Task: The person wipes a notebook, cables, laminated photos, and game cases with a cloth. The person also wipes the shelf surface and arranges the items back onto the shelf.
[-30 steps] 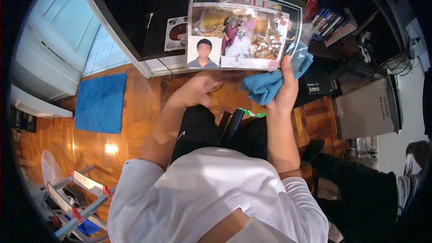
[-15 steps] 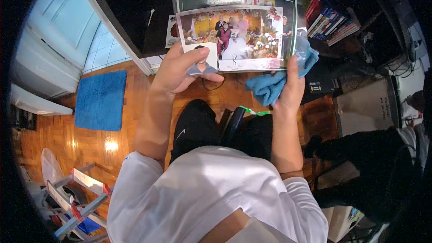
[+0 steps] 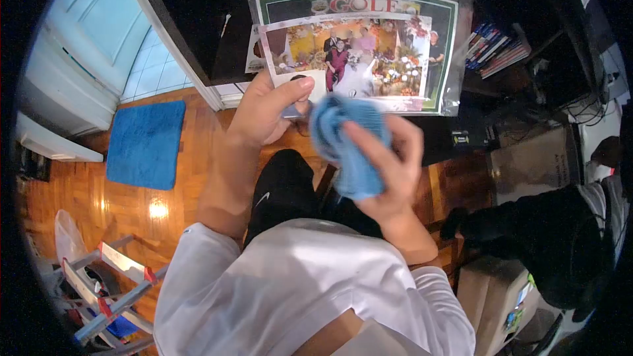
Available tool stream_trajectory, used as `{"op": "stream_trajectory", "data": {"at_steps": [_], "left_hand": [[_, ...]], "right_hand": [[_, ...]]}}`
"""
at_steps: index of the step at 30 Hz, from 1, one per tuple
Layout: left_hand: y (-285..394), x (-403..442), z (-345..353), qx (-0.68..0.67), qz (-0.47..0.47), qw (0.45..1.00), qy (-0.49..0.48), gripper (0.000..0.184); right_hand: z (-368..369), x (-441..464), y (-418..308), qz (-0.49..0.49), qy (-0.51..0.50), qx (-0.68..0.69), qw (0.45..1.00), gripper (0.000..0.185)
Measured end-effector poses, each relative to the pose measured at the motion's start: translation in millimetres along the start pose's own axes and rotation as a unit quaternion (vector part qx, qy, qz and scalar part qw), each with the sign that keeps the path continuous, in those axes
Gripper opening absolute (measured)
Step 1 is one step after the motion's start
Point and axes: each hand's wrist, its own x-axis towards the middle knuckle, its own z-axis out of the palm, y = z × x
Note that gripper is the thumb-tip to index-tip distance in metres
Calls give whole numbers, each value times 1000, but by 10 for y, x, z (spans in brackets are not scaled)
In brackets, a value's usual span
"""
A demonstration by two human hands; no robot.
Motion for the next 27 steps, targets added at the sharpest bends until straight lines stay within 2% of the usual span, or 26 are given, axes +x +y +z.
{"op": "stream_trajectory", "data": {"at_steps": [1, 5, 6, 9, 11, 13, 15, 17, 19, 21, 23, 24, 27], "left_hand": [[-21, 4, 1, 29, 13, 999, 12, 25], [-25, -24, 47, 2, -10, 1000, -27, 26], [-10, -29, 60, -9, -15, 999, -34, 27], [25, -26, 77, -26, -25, 998, -45, 28], [15, -9, 43, -16, -23, 999, -39, 28], [33, -21, 97, -22, -26, 999, -19, 28], [42, -40, 115, -32, -30, 999, -24, 28], [38, -56, 96, -48, -37, 997, -54, 28], [-80, -19, 28, -8, -3, 999, -37, 30], [-109, -12, 50, 11, -1, 1000, -8, 31], [-68, -64, 143, 9, -30, 999, 35, 33], [-99, -69, 105, -1, -19, 1000, 23, 34], [-70, -47, 132, -145, -28, 988, -37, 34]], "right_hand": [[93, 29, 41, -14, 0, 0, 1000, 53], [20, 51, 146, 16, 19, -100, 995, 52], [-2, 64, 183, 24, 46, -88, 995, 52], [-216, 96, 276, 93, 51, -159, 982, 51], [-276, 102, 453, 88, 145, -156, 973, 46], [-374, 119, 498, 101, 198, -147, 964, 39], [-390, 177, 435, 72, 233, -132, 961, 38], [-389, 237, 273, 48, 189, -144, 970, 41], [-374, 305, 62, 15, 95, -171, 981, 40], [-283, 360, -97, 24, 23, -116, 993, 47], [-187, 409, -124, -61, -21, -140, 988, 47], [-127, 432, -115, -82, -22, -150, 985, 45], [1, 476, -3, -120, -17, -177, 977, 40]]}}
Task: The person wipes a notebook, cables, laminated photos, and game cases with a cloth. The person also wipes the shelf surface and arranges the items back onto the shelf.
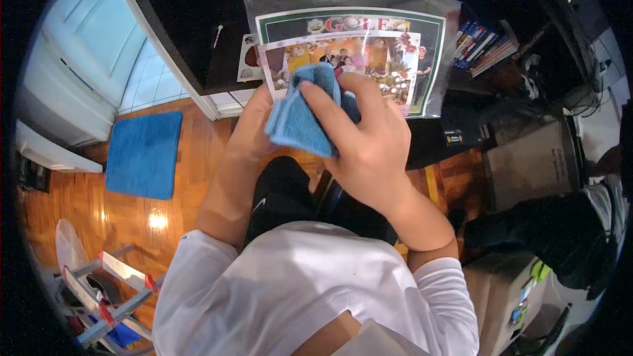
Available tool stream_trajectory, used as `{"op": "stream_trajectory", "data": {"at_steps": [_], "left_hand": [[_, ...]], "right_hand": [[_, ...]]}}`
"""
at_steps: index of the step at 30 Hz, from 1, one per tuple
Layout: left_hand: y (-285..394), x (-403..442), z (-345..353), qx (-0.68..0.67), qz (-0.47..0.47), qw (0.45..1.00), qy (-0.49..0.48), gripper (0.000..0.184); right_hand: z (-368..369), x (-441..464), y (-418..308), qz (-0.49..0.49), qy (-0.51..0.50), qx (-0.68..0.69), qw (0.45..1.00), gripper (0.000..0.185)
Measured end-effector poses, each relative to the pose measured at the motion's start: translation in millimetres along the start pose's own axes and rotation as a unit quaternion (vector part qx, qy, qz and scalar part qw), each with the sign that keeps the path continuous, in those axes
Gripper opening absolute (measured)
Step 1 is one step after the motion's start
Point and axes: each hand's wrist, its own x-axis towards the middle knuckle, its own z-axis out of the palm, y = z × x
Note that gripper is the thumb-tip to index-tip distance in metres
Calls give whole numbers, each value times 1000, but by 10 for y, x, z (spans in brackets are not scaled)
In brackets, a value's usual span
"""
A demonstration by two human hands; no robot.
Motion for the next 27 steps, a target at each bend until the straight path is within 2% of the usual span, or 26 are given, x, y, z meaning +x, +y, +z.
{"op": "stream_trajectory", "data": {"at_steps": [1, 4, 6, 10, 14, 17, 20, 22, 24, 25, 26, 27], "left_hand": [[5, 20, 42, -15, -10, 999, 31, 35], [-58, -27, -72, 128, 31, 990, 44, 35], [-32, 0, 10, 92, 18, 995, 26, 33], [-3, 21, 40, 107, 3, 994, 12, 31], [-31, 20, -39, 118, -9, 993, 9, 27], [-42, 15, -42, 115, -11, 993, 12, 25], [-42, 29, -97, 106, -9, 994, -1, 25], [-38, 28, -76, 99, -1, 995, -1, 26], [-39, 19, 44, 94, 11, 995, 16, 28], [-83, 27, -16, 84, 37, 996, 4, 30], [-127, 36, -77, 73, 62, 995, -9, 32], [-158, 50, 14, 70, 71, 994, 33, 32]], "right_hand": [[30, 9, 37, 5, 4, -9, 1000, 38], [15, 58, 115, 51, -11, -6, 999, 42], [-34, 121, 157, 90, -19, 5, 996, 50], [-177, 210, 284, 166, -11, -35, 985, 46], [-276, 233, 551, 178, 53, -88, 979, 36], [-330, 245, 761, 164, 120, -115, 972, 37], [-412, 297, 670, 106, 163, -106, 975, 43], [-432, 348, 427, 89, 102, -46, 990, 39], [-325, 336, 188, 87, -2, -2, 996, 49], [-234, 330, 123, 63, -29, 38, 997, 50], [-90, 297, 86, 29, -34, 22, 999, 51], [1, 297, 39, 12, -42, 6, 999, 51]]}}
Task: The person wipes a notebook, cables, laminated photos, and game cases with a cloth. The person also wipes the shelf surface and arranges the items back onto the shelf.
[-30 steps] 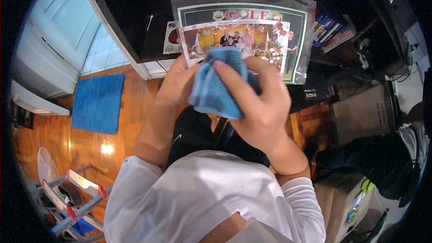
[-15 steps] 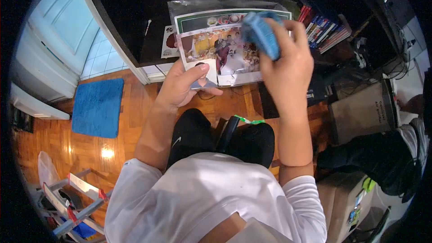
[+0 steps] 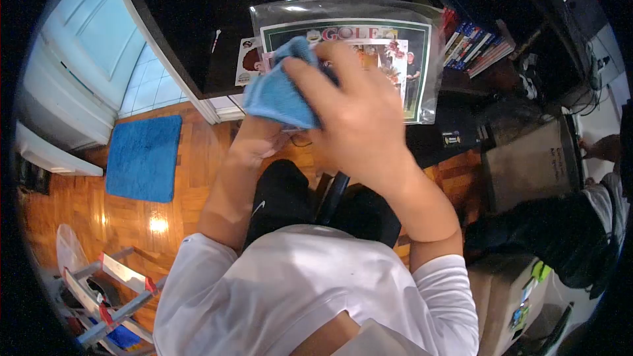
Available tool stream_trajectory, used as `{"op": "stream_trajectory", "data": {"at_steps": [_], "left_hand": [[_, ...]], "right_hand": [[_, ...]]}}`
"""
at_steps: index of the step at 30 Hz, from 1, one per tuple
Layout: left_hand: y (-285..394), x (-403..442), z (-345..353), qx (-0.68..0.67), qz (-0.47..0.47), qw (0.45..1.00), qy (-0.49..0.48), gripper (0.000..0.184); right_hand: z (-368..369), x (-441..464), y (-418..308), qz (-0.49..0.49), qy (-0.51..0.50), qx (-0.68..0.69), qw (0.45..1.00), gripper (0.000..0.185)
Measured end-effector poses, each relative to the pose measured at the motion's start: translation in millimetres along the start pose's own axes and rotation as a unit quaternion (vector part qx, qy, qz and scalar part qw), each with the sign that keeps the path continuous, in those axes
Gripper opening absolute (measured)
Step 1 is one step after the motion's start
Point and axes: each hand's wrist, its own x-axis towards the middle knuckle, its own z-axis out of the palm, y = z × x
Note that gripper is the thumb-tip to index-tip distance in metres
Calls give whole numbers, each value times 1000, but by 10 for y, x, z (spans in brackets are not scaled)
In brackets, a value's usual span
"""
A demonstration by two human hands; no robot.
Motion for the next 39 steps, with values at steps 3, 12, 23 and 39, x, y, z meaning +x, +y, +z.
{"op": "stream_trajectory", "data": {"at_steps": [3, 12, 23, 39], "left_hand": [[-66, -35, -170, 12, -29, 1000, 5, 32], [82, -73, -74, 68, -87, 994, 4, 31], [156, -154, -443, -22, -100, 986, 131, 27], [-157, 68, -266, 414, 39, 909, 31, 39]], "right_hand": [[52, 70, 55, 34, -19, -27, 999, 49], [-240, 109, 943, 192, 107, -210, 953, 37], [-5, -1402, 1383, 383, -95, 304, 867, 38], [394, -1710, 953, 525, 150, 484, 684, 28]]}}
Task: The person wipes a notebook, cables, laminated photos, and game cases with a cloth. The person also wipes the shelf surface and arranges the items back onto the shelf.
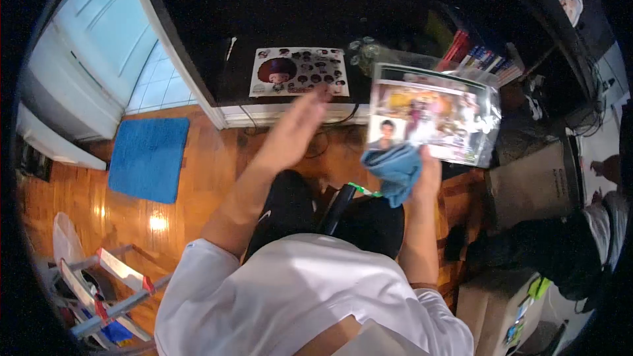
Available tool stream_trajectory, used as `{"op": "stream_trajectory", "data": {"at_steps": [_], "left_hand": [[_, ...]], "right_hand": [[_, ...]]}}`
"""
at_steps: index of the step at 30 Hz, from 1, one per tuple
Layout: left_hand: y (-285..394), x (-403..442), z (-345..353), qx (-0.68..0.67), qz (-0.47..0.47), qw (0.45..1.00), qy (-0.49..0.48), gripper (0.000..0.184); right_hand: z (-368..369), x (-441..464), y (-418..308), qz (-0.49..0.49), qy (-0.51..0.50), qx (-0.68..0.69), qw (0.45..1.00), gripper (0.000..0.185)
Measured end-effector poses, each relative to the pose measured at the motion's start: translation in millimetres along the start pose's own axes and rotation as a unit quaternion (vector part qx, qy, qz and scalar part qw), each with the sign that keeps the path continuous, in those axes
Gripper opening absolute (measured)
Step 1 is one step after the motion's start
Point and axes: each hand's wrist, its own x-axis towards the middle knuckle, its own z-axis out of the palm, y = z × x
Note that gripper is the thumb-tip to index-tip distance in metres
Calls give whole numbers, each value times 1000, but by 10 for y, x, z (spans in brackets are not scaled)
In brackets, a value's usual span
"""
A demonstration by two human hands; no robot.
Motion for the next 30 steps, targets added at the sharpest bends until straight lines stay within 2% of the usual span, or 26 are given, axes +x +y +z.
{"op": "stream_trajectory", "data": {"at_steps": [1, 2, 3, 4, 6, 9, 12, 15, 18, 21, 22, 24, 25, 26, 27, 28, 29, 30], "left_hand": [[-162, 76, -181, 125, -19, 990, 60, 31], [-86, 172, -382, 187, -28, 980, 62, 25], [-13, 262, -446, 204, 97, 966, 127, 20], [-65, 389, -584, 253, 130, 949, 138, 21], [-151, 542, -774, 424, 147, 886, 120, 37], [-230, 569, -796, 584, 50, 795, 159, 58], [-427, 476, -816, 571, 58, 810, 116, 72], [-527, 264, -682, 652, 130, 734, 135, 73], [-458, 131, -667, 647, 140, 742, 108, 61], [-402, 26, -664, 651, 131, 742, 96, 43], [-414, -17, -657, 614, 143, 766, 123, 38], [-488, -135, -628, 537, 164, 809, 176, 33], [-558, -205, -586, 462, 166, 842, 222, 32], [-655, -278, -523, 384, 169, 868, 266, 31], [-740, -338, -473, 302, 170, 887, 306, 29], [-809, -391, -447, 135, 142, 936, 294, 26], [-869, -436, -425, -36, 110, 955, 273, 24], [-889, -460, -422, -205, 74, 945, 244, 23]], "right_hand": [[-83, -9, -69, -19, 27, 19, 999, 27], [-59, -39, -226, -21, 78, 33, 996, 27], [-207, -5, -211, -40, 75, 20, 996, 34], [-361, 21, -195, -60, 71, 8, 996, 42], [-416, -62, -306, -64, 86, 42, 993, 44], [-475, -163, -341, -64, 93, 50, 992, 44], [-570, -240, -187, -60, 131, 49, 988, 41], [-610, -302, -55, -22, 152, 31, 988, 39], [-494, -350, 60, 15, 139, 54, 989, 39], [-390, -336, 298, 74, 81, 91, 990, 36], [-204, -357, 239, 91, 78, 84, 989, 34], [32, -317, 228, 143, 1, 155, 978, 32], [199, -274, 266, 184, 18, 187, 965, 32], [307, -203, 379, 179, -40, 202, 962, 32], [581, -176, 275, 155, -53, 183, 969, 31], [725, -118, 331, 211, -31, 166, 963, 31], [859, -65, 347, 201, -111, 160, 960, 32], [962, 10, 429, 192, -138, 62, 970, 33]]}}
